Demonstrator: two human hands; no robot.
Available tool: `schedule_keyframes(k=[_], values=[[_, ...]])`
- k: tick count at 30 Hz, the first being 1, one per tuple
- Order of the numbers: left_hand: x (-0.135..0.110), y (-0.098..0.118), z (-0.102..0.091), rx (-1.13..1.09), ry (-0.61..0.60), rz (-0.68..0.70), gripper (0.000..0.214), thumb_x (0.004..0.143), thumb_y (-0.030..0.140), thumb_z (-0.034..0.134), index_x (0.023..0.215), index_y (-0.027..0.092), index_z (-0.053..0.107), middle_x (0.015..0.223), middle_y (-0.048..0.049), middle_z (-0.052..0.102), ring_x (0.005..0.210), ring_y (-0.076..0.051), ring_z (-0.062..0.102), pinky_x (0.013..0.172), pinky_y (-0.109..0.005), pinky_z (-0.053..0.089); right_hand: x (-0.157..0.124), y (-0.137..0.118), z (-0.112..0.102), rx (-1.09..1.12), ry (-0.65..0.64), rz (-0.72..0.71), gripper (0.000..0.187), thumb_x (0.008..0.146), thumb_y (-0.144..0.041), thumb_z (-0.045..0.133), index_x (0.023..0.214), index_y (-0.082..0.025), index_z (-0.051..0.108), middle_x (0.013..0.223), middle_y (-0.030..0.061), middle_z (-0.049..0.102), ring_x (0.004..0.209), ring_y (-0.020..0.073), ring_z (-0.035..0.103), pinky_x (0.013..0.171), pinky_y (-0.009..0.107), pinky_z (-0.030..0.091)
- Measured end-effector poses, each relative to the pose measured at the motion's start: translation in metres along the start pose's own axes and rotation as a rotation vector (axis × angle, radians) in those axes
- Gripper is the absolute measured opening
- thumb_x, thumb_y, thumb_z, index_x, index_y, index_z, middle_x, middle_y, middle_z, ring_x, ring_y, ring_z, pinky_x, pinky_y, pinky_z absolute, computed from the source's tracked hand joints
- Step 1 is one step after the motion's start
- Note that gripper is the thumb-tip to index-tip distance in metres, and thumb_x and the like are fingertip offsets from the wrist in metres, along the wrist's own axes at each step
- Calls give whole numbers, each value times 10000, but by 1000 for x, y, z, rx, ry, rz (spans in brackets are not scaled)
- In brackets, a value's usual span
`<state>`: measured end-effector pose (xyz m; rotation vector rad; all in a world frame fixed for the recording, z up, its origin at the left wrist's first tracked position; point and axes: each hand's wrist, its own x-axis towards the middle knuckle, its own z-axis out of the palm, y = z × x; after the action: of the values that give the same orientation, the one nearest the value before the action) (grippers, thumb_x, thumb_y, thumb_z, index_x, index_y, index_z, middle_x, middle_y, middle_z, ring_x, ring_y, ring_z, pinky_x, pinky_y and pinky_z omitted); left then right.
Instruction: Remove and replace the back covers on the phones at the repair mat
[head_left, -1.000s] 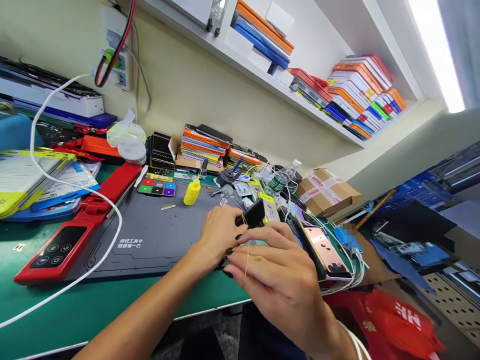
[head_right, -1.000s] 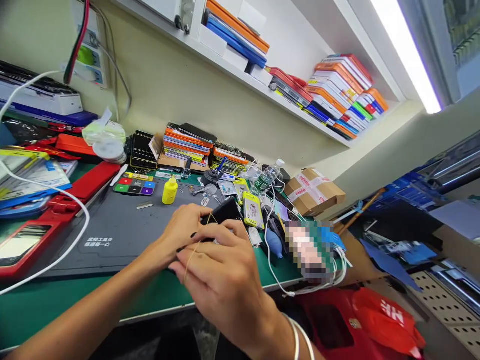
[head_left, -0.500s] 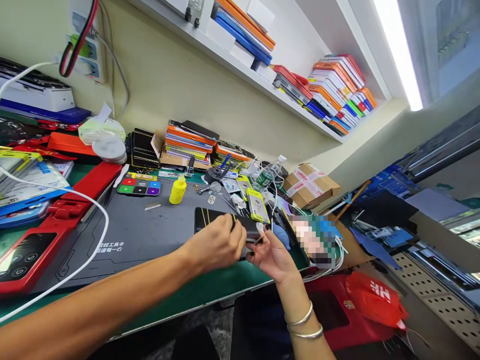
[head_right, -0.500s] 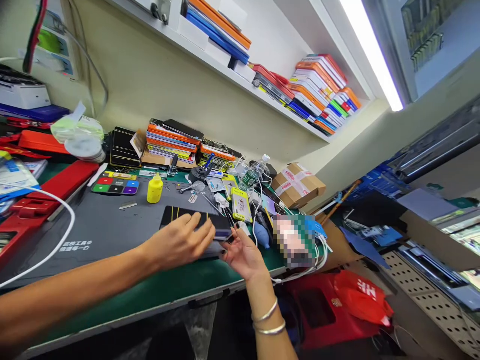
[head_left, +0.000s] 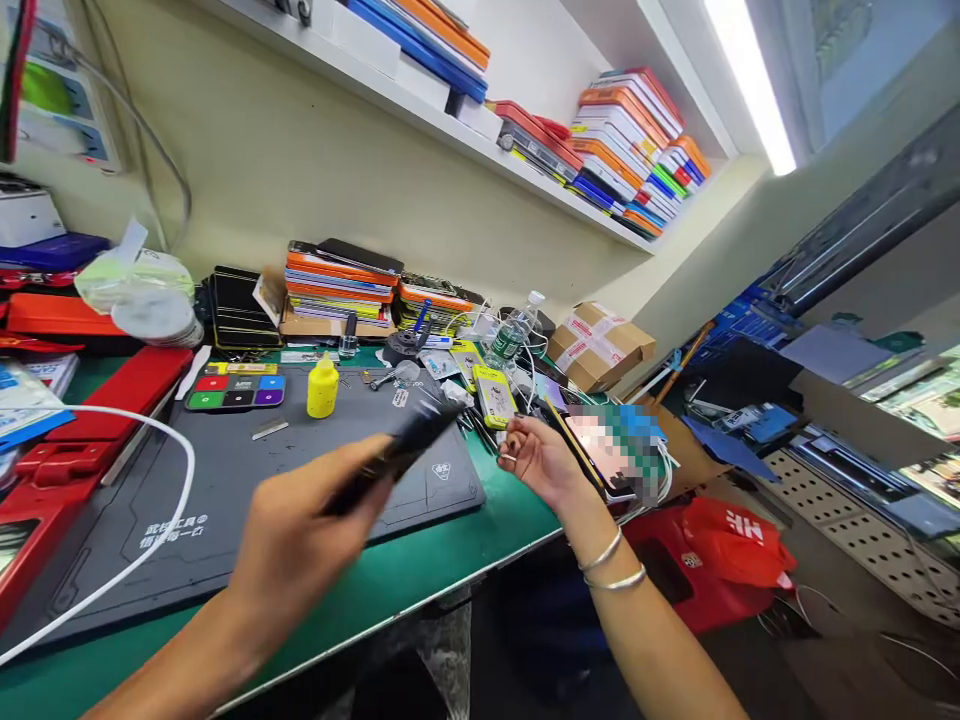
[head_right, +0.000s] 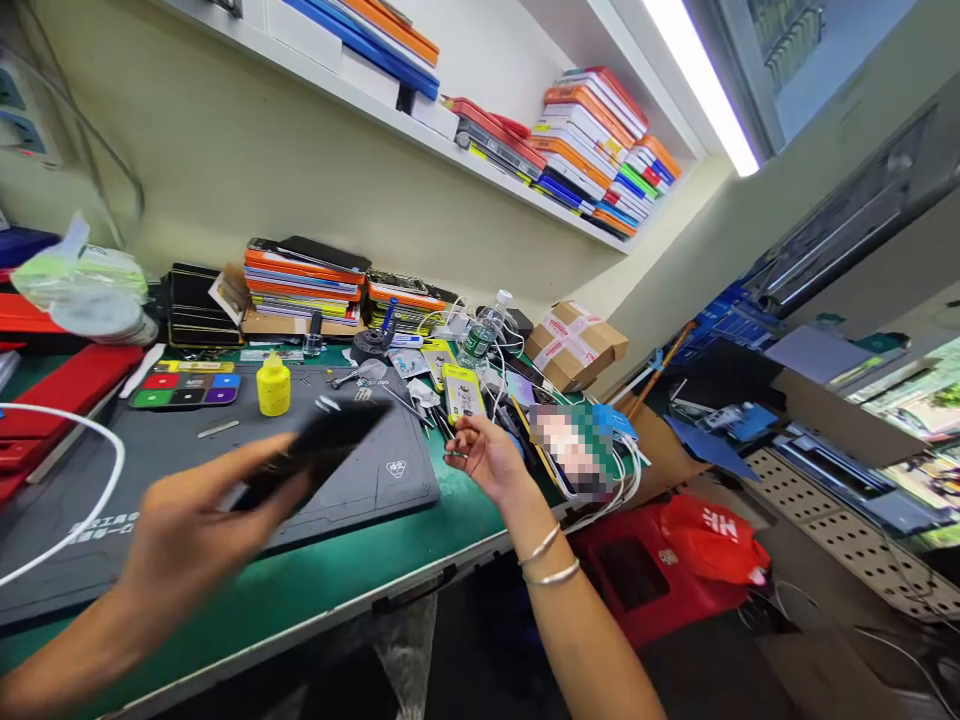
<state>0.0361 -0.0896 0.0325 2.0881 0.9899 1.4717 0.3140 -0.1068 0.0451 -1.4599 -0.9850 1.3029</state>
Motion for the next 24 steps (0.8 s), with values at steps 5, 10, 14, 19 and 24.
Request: schedule_keyframes(k=[5, 10, 14, 19, 24], values=[[4, -36, -10, -740, 71, -904, 354, 743, 261, 681, 1079, 335, 599, 904, 114, 739, 757, -125, 694, 655, -199, 575, -29, 46, -8, -231, 168, -84, 212, 713, -369, 645, 680, -162, 609, 522, -23, 587, 424, 88, 453, 444, 219, 355], [-5, -59, 1, -804, -18, -930, 250, 807, 367, 630, 1031, 276, 567, 800, 101, 729, 653, -124, 685, 566, -211, 567, -66, 57, -4, -507, 92, -87, 60, 691, -208, 677, 681, -159, 710, 564, -14, 616, 516, 102, 482, 507, 228, 341], [-25, -45, 8, -479, -82, -364, 196, 771, 282, 672, 948, 252, 592, 791, 35, 735, 663, -137, 695, 594, -211, 562, -77, 51, 1, -771, -23, -137, 129, 777, -209, 607, 736, -179, 725, 628, 1, 643, 579, 130, 527, 557, 245, 363], [-33, -16, 9, -202, -100, 559, 191, 825, 84, 502, 967, 202, 551, 945, -43, 755, 843, -146, 704, 703, -220, 540, -57, 38, 22, -900, -19, -288, 184, 842, -243, 554, 726, -176, 681, 670, 21, 636, 626, 151, 554, 572, 250, 385], [-29, -29, -4, -242, -28, 358, 281, 841, 72, 515, 1079, 219, 496, 996, -58, 738, 938, -134, 689, 785, -228, 544, -27, 25, 53, -942, -159, -396, 144, 832, -202, 555, 758, -183, 676, 681, 11, 628, 627, 141, 535, 584, 250, 389]])
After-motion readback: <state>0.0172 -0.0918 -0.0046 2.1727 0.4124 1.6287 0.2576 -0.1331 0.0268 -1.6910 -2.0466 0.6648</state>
